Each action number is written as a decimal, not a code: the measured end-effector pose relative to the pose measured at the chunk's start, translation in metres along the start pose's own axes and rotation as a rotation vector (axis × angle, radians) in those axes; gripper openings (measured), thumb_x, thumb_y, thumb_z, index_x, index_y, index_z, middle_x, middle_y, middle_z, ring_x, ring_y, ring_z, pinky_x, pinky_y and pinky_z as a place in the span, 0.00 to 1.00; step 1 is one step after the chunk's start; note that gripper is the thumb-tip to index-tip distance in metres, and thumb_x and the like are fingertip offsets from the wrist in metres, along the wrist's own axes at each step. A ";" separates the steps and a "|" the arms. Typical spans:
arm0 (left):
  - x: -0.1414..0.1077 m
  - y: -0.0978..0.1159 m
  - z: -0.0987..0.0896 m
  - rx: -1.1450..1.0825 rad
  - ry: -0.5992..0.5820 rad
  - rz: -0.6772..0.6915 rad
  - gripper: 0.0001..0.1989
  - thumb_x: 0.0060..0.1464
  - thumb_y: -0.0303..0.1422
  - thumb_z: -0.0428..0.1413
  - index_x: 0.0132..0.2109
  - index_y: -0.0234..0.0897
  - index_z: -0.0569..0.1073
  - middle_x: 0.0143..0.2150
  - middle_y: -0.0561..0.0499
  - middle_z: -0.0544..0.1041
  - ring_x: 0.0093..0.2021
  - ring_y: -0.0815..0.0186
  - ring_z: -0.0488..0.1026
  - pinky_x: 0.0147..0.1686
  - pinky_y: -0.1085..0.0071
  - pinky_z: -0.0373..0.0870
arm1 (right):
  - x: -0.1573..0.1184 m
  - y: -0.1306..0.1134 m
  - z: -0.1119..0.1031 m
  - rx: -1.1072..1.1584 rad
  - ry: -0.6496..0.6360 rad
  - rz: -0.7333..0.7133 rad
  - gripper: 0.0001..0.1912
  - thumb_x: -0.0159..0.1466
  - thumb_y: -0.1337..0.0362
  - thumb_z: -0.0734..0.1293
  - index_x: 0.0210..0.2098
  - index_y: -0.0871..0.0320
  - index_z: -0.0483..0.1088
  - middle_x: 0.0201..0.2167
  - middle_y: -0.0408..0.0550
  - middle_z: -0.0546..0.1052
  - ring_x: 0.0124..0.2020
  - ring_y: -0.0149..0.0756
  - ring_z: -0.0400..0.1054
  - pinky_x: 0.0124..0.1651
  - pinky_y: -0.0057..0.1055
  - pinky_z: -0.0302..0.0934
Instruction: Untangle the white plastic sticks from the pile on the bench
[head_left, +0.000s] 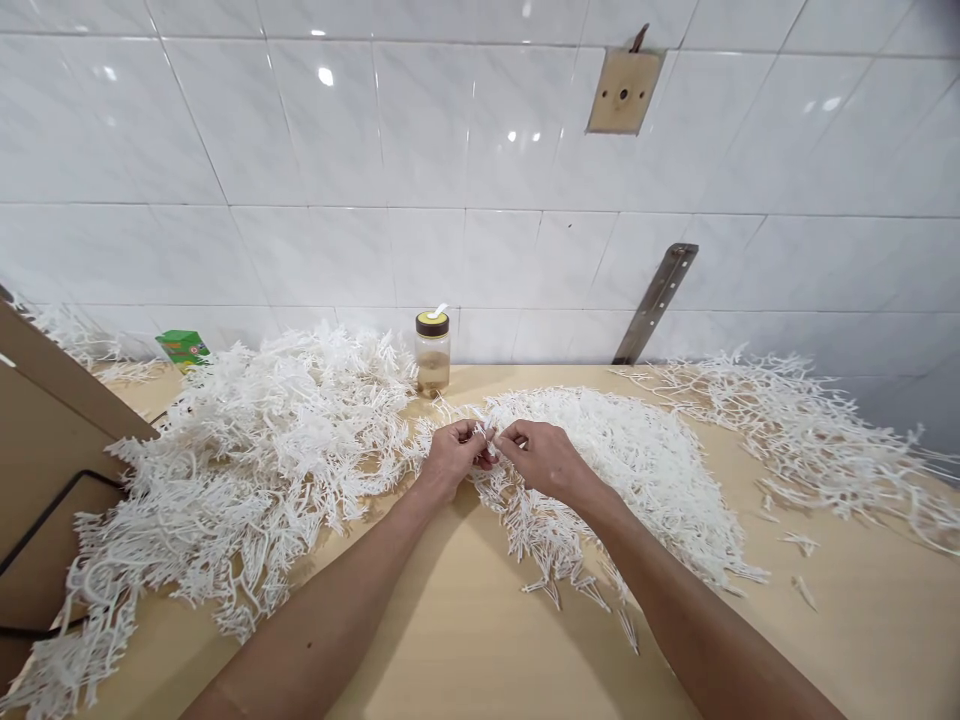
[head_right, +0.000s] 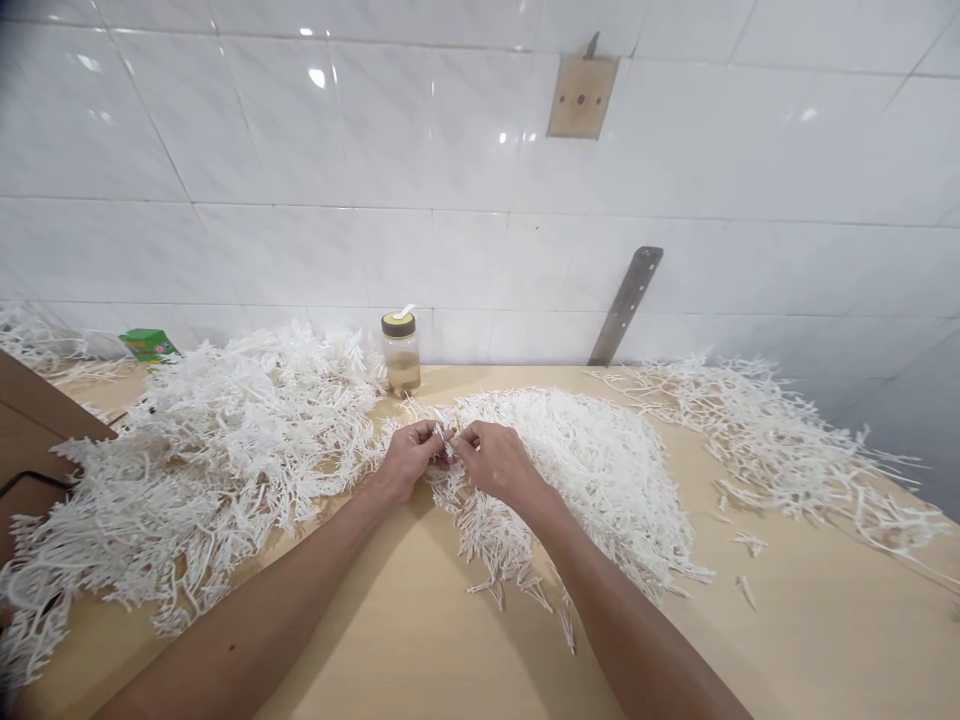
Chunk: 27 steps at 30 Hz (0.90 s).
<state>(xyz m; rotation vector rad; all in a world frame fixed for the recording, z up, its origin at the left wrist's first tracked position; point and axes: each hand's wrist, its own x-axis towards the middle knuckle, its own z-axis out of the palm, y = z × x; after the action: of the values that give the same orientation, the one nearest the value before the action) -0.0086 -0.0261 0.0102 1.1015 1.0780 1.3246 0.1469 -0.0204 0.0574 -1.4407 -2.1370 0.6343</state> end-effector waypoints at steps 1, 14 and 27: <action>0.000 0.000 0.000 0.017 0.014 0.012 0.16 0.45 0.44 0.65 0.31 0.34 0.75 0.22 0.52 0.75 0.21 0.69 0.72 0.25 0.73 0.72 | 0.000 0.001 0.001 0.028 -0.010 0.009 0.14 0.63 0.57 0.61 0.29 0.57 0.74 0.27 0.43 0.78 0.23 0.30 0.68 0.27 0.27 0.57; -0.002 -0.004 0.005 0.140 0.196 0.066 0.13 0.45 0.41 0.64 0.27 0.36 0.73 0.19 0.57 0.71 0.17 0.72 0.67 0.18 0.76 0.64 | -0.003 -0.002 0.003 0.105 -0.095 0.047 0.14 0.62 0.54 0.64 0.33 0.58 0.73 0.30 0.46 0.77 0.22 0.29 0.69 0.24 0.25 0.58; -0.004 0.008 0.009 -0.039 0.141 -0.055 0.21 0.38 0.46 0.67 0.28 0.35 0.70 0.21 0.54 0.72 0.21 0.69 0.71 0.22 0.74 0.69 | 0.003 0.005 0.006 0.142 0.033 0.087 0.09 0.60 0.64 0.63 0.31 0.58 0.75 0.27 0.44 0.78 0.18 0.29 0.68 0.25 0.26 0.60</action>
<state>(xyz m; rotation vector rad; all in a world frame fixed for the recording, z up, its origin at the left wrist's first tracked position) -0.0011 -0.0305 0.0190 0.9548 1.1727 1.3899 0.1457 -0.0168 0.0505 -1.4627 -1.9710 0.7727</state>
